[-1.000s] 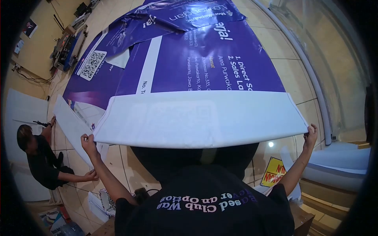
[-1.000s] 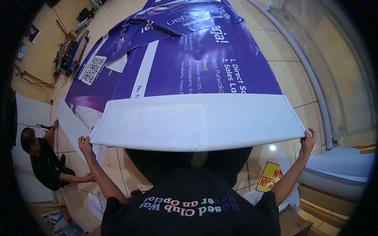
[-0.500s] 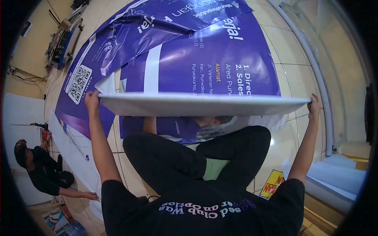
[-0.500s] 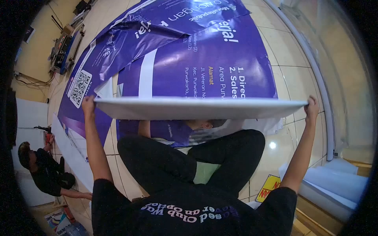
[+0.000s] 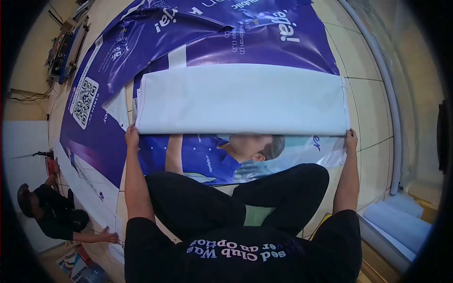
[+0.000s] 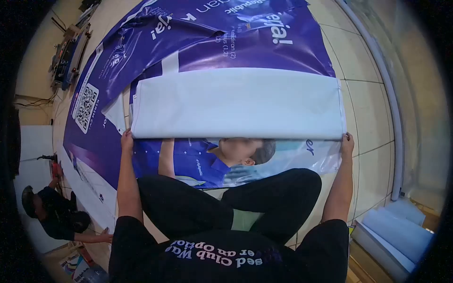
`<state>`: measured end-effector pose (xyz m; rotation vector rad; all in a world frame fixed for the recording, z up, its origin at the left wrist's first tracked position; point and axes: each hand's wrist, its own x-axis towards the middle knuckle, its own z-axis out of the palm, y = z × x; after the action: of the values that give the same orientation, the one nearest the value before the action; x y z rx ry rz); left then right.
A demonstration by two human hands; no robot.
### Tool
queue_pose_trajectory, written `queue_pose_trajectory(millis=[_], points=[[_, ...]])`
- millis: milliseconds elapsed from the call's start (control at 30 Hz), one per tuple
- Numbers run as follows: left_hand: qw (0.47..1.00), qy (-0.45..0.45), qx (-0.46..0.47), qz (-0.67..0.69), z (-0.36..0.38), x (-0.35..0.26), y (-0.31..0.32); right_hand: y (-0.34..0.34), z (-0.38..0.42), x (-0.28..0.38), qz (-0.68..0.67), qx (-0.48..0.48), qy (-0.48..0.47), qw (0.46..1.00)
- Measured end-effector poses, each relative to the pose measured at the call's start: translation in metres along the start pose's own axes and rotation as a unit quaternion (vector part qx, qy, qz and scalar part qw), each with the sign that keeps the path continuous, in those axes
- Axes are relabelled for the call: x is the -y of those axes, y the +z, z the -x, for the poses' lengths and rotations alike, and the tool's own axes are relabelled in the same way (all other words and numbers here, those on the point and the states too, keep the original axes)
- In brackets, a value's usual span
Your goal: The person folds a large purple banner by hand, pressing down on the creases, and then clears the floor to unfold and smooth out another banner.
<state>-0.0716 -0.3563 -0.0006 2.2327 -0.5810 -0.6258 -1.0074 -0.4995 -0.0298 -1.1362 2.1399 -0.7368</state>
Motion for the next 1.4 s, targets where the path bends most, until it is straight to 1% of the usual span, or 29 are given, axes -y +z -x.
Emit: queue_pose_trajectory(millis=[67, 133, 200, 233, 300, 367, 400, 433, 467, 500, 533, 567, 600, 633, 700, 733, 767, 800, 833, 867, 900, 933, 1000, 1067, 1133, 1233, 1267, 1333, 1400], points=[[0.996, 0.049, 0.015, -0.076, 0.016, -0.025, 0.009, 0.001, -0.011, -0.013, -0.135, -0.026, -0.002, 0.991], [0.988, 0.136, 0.026, -0.063, -0.012, 0.018, 0.014, 0.003, -0.027, -0.041, -0.262, -0.04, -0.02, 0.964], [0.987, 0.135, 0.077, -0.035, 0.006, -0.001, 0.009, -0.003, -0.024, -0.036, -0.244, -0.02, 0.03, 0.969], [0.991, 0.078, 0.084, -0.072, 0.026, -0.023, 0.0, -0.004, -0.018, -0.038, -0.248, -0.013, 0.032, 0.968], [0.993, 0.059, 0.086, -0.061, 0.024, 0.001, -0.013, -0.016, -0.019, -0.038, -0.135, 0.022, 0.044, 0.99], [0.996, 0.018, 0.088, -0.011, 0.016, 0.038, -0.019, -0.026, -0.009, -0.024, -0.124, 0.036, 0.074, 0.989], [0.995, 0.028, 0.09, -0.026, 0.019, 0.047, -0.025, -0.029, 0.001, -0.015, -0.112, 0.051, 0.107, 0.987], [0.995, 0.009, 0.096, 0.029, 0.032, 0.043, -0.028, -0.018, 0.007, -0.003, -0.179, 0.0, 0.11, 0.978], [0.989, -0.028, 0.143, -0.012, 0.031, 0.048, -0.035, -0.023, 0.007, -0.006, -0.146, 0.029, 0.082, 0.985], [0.989, -0.031, 0.138, 0.049, 0.049, 0.035, -0.032, -0.008, -0.054, -0.096, -0.192, 0.017, -0.023, 0.981], [0.979, -0.103, 0.149, 0.091, 0.036, 0.045, -0.029, -0.022, -0.023, -0.056, -0.106, 0.043, -0.055, 0.992], [0.982, -0.107, 0.117, 0.099, 0.046, 0.031, -0.026, -0.021, -0.036, -0.069, -0.216, 0.068, 0.038, 0.973], [0.975, -0.111, 0.115, 0.152, 0.06, 0.013, -0.022, -0.033, 0.019, 0.033, -0.229, 0.034, 0.182, 0.956], [0.979, -0.092, 0.122, 0.138, 0.061, 0.008, -0.021, -0.041, 0.021, 0.034, -0.231, 0.017, 0.183, 0.955], [0.982, -0.07, 0.124, 0.125, 0.044, 0.021, -0.026, -0.046, 0.017, 0.038, -0.299, -0.003, 0.031, 0.954], [0.982, -0.053, 0.142, 0.114, 0.027, 0.039, -0.029, -0.046, 0.012, 0.028, -0.302, -0.004, 0.031, 0.953], [0.982, -0.04, 0.158, 0.1, 0.021, 0.051, -0.033, -0.048, 0.006, -0.001, -0.113, 0.071, 0.063, 0.989], [0.982, -0.046, 0.156, 0.094, 0.026, 0.053, -0.037, -0.047, 0.005, -0.02, 0.083, 0.147, 0.092, 0.981], [0.983, -0.064, 0.121, 0.118, 0.029, 0.049, -0.034, -0.048, 0.006, -0.004, 0.053, 0.145, 0.125, 0.98], [0.983, -0.082, 0.082, 0.14, 0.032, 0.046, -0.035, -0.05, 0.01, 0.012, 0.055, 0.157, 0.12, 0.979], [0.978, -0.102, 0.077, 0.164, 0.041, 0.03, -0.038, -0.049, 0.032, 0.046, -0.079, 0.113, 0.124, 0.983], [0.97, -0.138, 0.052, 0.194, 0.047, 0.019, -0.037, -0.035, 0.046, 0.065, -0.215, 0.07, 0.125, 0.966], [0.962, -0.17, 0.109, 0.183, 0.057, 0.009, -0.038, -0.025, 0.01, -0.028, 0.053, 0.067, 0.031, 0.996], [0.968, -0.183, 0.111, 0.129, 0.053, 0.012, -0.039, -0.02, 0.009, -0.02, 0.085, 0.048, 0.064, 0.993], [0.98, -0.172, 0.084, 0.044, 0.059, -0.01, -0.029, -0.016, 0.018, -0.017, -0.022, 0.007, 0.044, 0.999], [0.988, -0.144, 0.05, 0.026, 0.051, -0.001, -0.028, -0.01, 0.019, -0.033, -0.108, -0.026, 0.048, 0.993], [0.983, -0.159, 0.061, 0.064, 0.046, 0.008, -0.035, -0.008, 0.02, -0.033, -0.107, -0.023, 0.046, 0.993], [0.976, -0.178, 0.07, 0.102, 0.046, 0.02, -0.043, -0.005, 0.037, -0.016, 0.006, -0.039, 0.0, 0.999], [0.979, -0.182, 0.001, 0.089, 0.049, 0.023, -0.042, -0.013, 0.056, -0.005, -0.04, -0.018, 0.026, 0.999]])
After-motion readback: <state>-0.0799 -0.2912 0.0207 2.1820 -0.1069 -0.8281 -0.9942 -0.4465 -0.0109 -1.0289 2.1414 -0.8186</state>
